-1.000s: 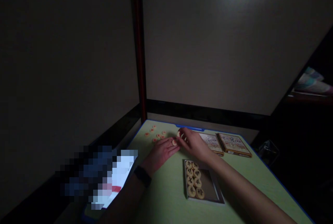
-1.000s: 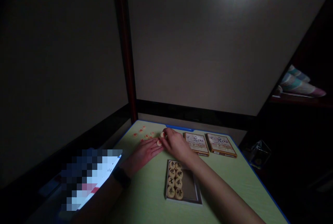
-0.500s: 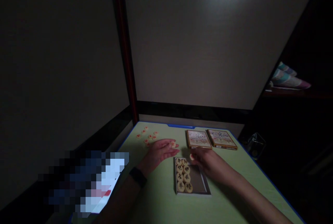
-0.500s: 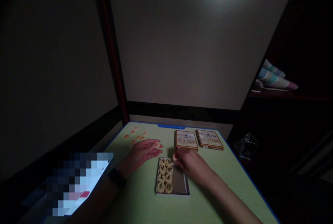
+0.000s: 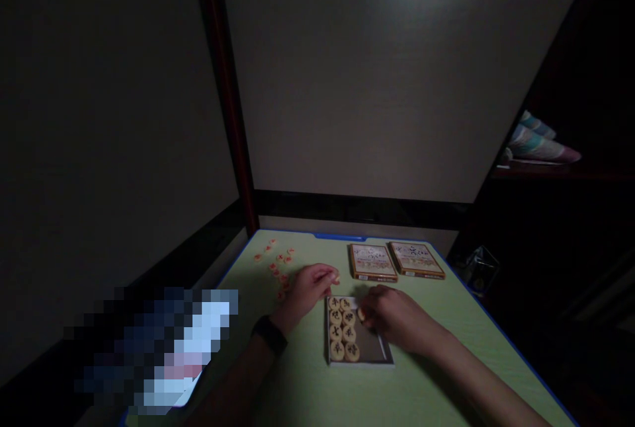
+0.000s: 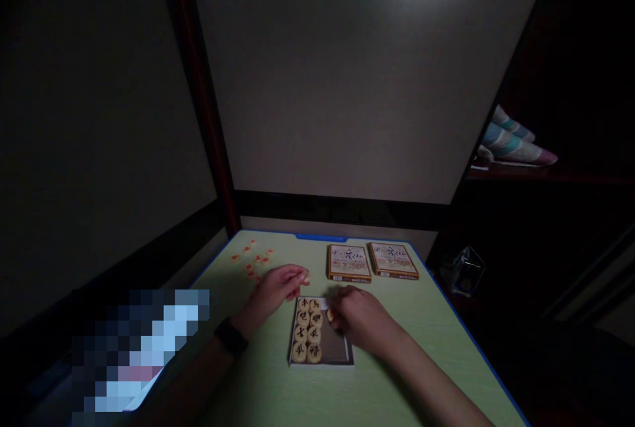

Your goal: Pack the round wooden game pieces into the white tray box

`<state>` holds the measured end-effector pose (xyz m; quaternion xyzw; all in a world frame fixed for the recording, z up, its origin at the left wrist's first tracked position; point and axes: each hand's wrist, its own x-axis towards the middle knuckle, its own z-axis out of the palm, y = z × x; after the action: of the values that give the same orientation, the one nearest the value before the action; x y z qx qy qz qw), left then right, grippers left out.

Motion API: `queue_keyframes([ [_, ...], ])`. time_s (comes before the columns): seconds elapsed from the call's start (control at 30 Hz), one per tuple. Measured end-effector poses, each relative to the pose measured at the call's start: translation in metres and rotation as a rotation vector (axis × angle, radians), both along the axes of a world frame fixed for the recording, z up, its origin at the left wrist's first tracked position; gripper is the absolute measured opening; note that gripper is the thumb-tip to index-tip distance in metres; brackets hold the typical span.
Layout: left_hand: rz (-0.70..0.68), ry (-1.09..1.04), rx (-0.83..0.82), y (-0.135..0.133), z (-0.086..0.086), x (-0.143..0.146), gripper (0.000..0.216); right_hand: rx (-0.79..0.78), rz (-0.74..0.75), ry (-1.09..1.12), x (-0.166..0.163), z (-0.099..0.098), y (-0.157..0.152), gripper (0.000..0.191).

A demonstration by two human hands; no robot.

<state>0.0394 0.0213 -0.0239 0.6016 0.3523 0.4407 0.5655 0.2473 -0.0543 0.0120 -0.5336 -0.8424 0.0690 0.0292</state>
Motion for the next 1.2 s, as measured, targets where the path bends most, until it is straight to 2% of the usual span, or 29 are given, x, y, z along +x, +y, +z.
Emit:
queue_keyframes([
  [0.2,0.062,0.043,0.055,0.002,-0.008,-0.003,0.031,0.011,-0.013,-0.008,-0.002,0.0,0.0,0.017],
  [0.37,0.047,0.072,0.086,0.0,-0.009,-0.001,0.028,0.038,-0.05,0.008,-0.01,-0.001,-0.001,0.017],
  [0.6,0.034,0.052,0.059,-0.003,-0.006,0.0,0.023,0.116,-0.044,0.065,-0.011,-0.011,0.0,0.016],
  [0.77,0.023,0.025,0.034,-0.004,-0.006,0.001,0.026,0.125,-0.05,0.074,-0.01,-0.015,0.0,0.02],
  [0.93,-0.004,0.072,0.041,-0.005,-0.004,-0.001,0.033,0.109,-0.052,0.129,-0.008,-0.009,0.001,0.017],
  [1.0,-0.021,0.083,0.055,-0.006,-0.002,-0.002,0.036,0.152,-0.038,0.226,-0.007,-0.008,0.0,0.023],
  [1.13,-0.109,0.064,0.034,-0.012,0.001,-0.001,0.046,0.268,0.038,0.342,-0.008,-0.011,-0.001,0.047],
  [1.2,-0.187,0.062,0.018,-0.015,0.002,0.0,0.047,0.292,0.096,0.317,-0.009,-0.012,-0.002,0.044],
])
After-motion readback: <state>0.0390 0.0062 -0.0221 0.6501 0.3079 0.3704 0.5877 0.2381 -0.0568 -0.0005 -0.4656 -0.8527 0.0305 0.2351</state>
